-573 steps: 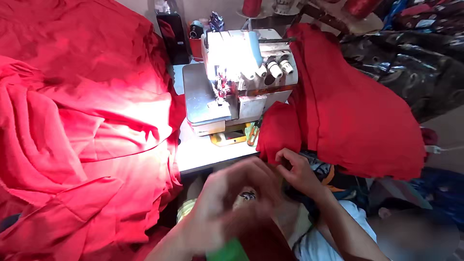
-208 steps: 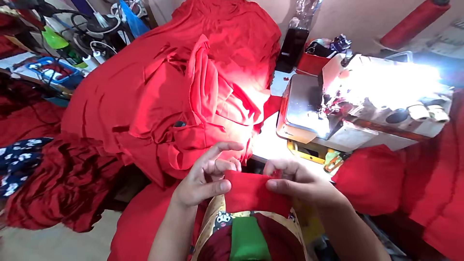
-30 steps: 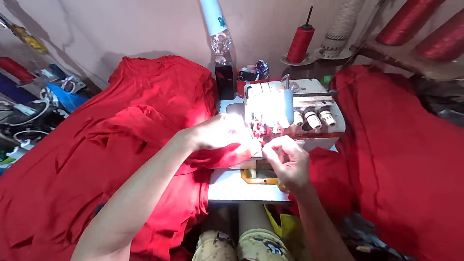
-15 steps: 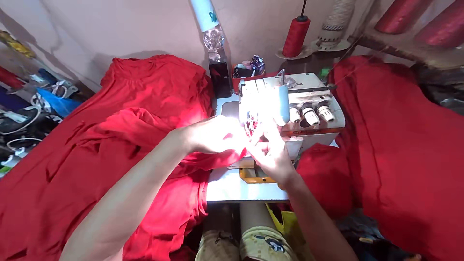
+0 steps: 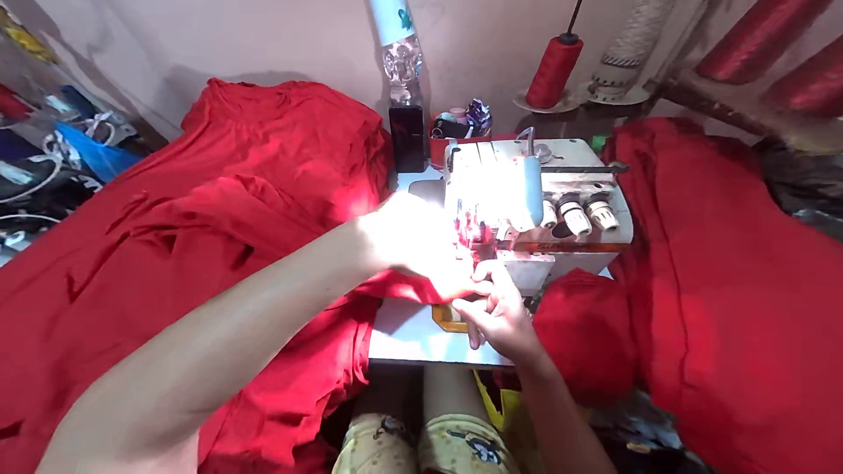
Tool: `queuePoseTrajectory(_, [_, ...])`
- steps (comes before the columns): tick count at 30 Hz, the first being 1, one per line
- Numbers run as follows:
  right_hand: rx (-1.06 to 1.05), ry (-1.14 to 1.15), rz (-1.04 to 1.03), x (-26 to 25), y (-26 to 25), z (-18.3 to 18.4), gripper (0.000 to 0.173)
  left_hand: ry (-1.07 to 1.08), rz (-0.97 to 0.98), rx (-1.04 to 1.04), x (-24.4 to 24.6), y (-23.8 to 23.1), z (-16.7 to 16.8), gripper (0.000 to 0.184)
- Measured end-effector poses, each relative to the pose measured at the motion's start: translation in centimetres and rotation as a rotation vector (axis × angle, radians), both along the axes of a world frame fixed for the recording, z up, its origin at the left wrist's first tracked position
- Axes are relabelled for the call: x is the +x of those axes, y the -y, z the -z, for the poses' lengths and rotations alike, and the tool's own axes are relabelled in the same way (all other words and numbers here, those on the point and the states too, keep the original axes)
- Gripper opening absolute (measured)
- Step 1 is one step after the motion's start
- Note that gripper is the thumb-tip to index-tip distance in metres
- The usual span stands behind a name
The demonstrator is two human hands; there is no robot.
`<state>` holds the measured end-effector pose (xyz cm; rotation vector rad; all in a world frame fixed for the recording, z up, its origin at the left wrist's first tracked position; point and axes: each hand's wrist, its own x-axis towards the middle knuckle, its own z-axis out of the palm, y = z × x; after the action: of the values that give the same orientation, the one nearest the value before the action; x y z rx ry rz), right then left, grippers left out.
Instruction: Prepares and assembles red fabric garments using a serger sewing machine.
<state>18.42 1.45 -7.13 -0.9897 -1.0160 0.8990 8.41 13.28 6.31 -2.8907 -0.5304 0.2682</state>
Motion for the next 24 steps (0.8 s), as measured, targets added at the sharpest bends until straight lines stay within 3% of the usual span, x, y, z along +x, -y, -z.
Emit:
queuePoseTrajectory(1, [0.004, 0.006, 0.0, 0.0, -0.1, 0.0, 0.036, -0.282, -0.004, -0.046, 1.0, -0.2, -2.7, 0.033])
queuePoseTrajectory(2, [0.008, 0.016, 0.0, 0.1, -0.2, 0.0, 0.037, -0.339, 0.027, -0.078, 1.2, -0.4, -3.1, 0.029])
queuePoseTrajectory(5, [0.005, 0.023, 0.007, 0.0, -0.4, -0.2, 0.036, -0.292, 0.089, -0.077, 0.9, -0.8, -2.1, 0.033])
queuePoseTrajectory(9, [-0.001, 0.038, 0.019, 0.1, -0.4, -0.1, 0.036, -0.387, -0.027, -0.111, 1.2, -0.8, -3.2, 0.039])
queuePoseTrajectory(11, [-0.003, 0.039, 0.024, 0.2, -0.4, -0.1, 0.035, -0.398, 0.012, -0.087, 1.1, -1.1, -3.1, 0.035])
queuePoseTrajectory(13, [-0.008, 0.037, 0.031, 0.2, -0.4, -0.1, 0.033, -0.184, 0.146, 0.018, -0.6, -3.4, -0.5, 0.037])
queuePoseTrajectory(14, [-0.017, 0.036, 0.036, 0.2, -0.4, -0.2, 0.034, 0.18, 0.376, 0.148, -1.8, -7.0, 3.4, 0.042])
queuePoseTrajectory(15, [-0.023, 0.036, 0.044, 0.3, -0.4, -0.4, 0.034, 0.327, 0.448, 0.184, -2.3, -8.9, 5.0, 0.046])
queuePoseTrajectory(16, [-0.021, 0.037, 0.048, 0.4, -0.5, -0.5, 0.034, 0.303, 0.428, 0.15, -2.7, -8.9, 4.4, 0.047])
queuePoseTrajectory(18, [-0.018, 0.032, 0.05, 0.6, -0.6, -0.4, 0.032, 0.026, 0.269, -0.096, -2.5, -4.6, -0.7, 0.035])
queuePoseTrajectory(19, [-0.019, 0.034, 0.055, 0.8, -0.6, -0.4, 0.032, 0.05, 0.27, -0.19, -2.5, -2.6, -1.4, 0.027])
queuePoseTrajectory(21, [-0.022, 0.051, 0.055, 1.2, -0.5, -0.3, 0.033, 0.244, 0.348, -0.223, -3.3, 0.9, 0.7, 0.022])
queuePoseTrajectory(24, [-0.023, 0.05, 0.064, 1.7, -0.3, -0.3, 0.031, 0.427, 0.338, -0.028, -3.5, 3.8, 4.6, 0.025])
